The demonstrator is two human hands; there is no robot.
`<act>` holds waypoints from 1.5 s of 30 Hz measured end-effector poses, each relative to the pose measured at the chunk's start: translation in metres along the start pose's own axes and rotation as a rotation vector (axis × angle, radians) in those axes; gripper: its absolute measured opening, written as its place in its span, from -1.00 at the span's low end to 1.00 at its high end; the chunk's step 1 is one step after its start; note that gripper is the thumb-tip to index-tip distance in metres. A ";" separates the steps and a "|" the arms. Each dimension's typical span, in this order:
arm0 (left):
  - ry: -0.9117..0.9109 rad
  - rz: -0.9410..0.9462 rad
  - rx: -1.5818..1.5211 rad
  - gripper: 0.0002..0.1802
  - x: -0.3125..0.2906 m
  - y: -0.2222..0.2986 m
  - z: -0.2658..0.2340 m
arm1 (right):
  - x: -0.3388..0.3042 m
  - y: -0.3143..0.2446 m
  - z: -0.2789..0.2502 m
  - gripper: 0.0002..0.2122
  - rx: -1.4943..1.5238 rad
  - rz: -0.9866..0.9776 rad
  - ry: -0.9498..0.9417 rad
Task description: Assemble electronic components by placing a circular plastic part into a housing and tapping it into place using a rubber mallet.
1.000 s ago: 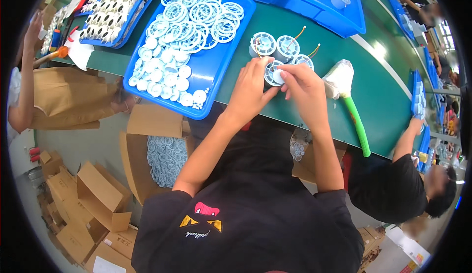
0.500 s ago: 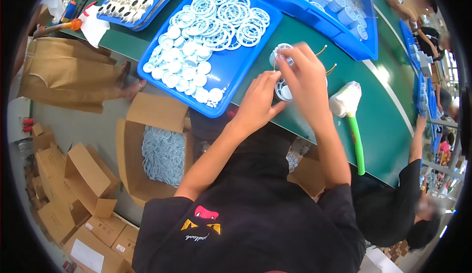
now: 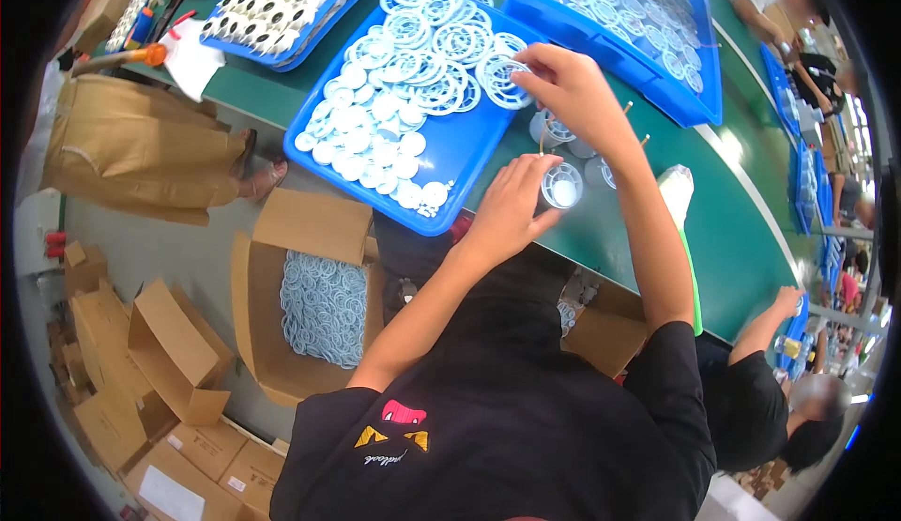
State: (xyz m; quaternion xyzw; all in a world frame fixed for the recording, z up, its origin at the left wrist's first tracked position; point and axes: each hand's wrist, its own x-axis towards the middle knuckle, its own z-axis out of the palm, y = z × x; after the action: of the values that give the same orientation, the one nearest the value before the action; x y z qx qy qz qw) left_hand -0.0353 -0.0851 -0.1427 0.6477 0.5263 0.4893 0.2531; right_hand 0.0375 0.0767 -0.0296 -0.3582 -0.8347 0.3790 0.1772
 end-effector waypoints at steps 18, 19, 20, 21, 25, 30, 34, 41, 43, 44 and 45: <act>-0.027 -0.074 0.046 -0.26 0.005 0.008 -0.002 | -0.236 0.066 0.050 -0.50 -0.424 0.275 0.745; -0.031 -0.090 0.058 -0.25 0.004 0.010 -0.002 | -0.234 0.066 0.054 -0.47 -0.470 0.333 0.673; -0.033 -0.089 0.063 -0.25 0.004 0.013 -0.003 | -0.234 0.068 0.055 -0.47 -0.464 0.332 0.676; -0.040 -0.117 0.047 -0.24 0.002 0.015 -0.002 | -0.233 0.072 0.055 -0.47 -0.481 0.271 0.643; -0.052 -0.148 0.007 -0.25 -0.010 0.022 0.002 | -0.236 0.077 0.055 -0.45 -0.376 0.191 0.591; -0.016 -0.144 0.016 -0.25 -0.015 0.029 0.006 | -0.230 0.076 0.047 -0.41 -0.510 0.213 0.529; 0.030 -0.168 0.026 -0.24 -0.021 0.028 0.015 | -0.225 0.062 0.043 -0.45 -0.424 0.229 0.571; 0.096 -0.176 0.117 -0.22 -0.023 0.031 0.021 | -0.238 0.082 0.047 -0.40 -0.251 0.117 0.643; 0.096 -0.175 0.112 -0.20 -0.023 0.029 0.021 | -0.232 0.065 0.046 -0.37 -0.196 0.029 0.655; 0.103 -0.169 0.108 -0.19 -0.023 0.028 0.021 | -0.226 0.053 0.046 -0.35 -0.183 -0.027 0.647; 0.108 -0.160 0.104 -0.18 -0.023 0.029 0.021 | -0.216 0.043 0.047 -0.35 -0.196 -0.109 0.616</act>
State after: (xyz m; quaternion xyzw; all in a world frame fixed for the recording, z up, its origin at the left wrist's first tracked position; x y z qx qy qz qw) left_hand -0.0036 -0.1114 -0.1351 0.5886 0.6139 0.4736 0.2290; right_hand 0.1780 -0.0857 -0.0981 -0.4262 -0.7924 0.1605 0.4059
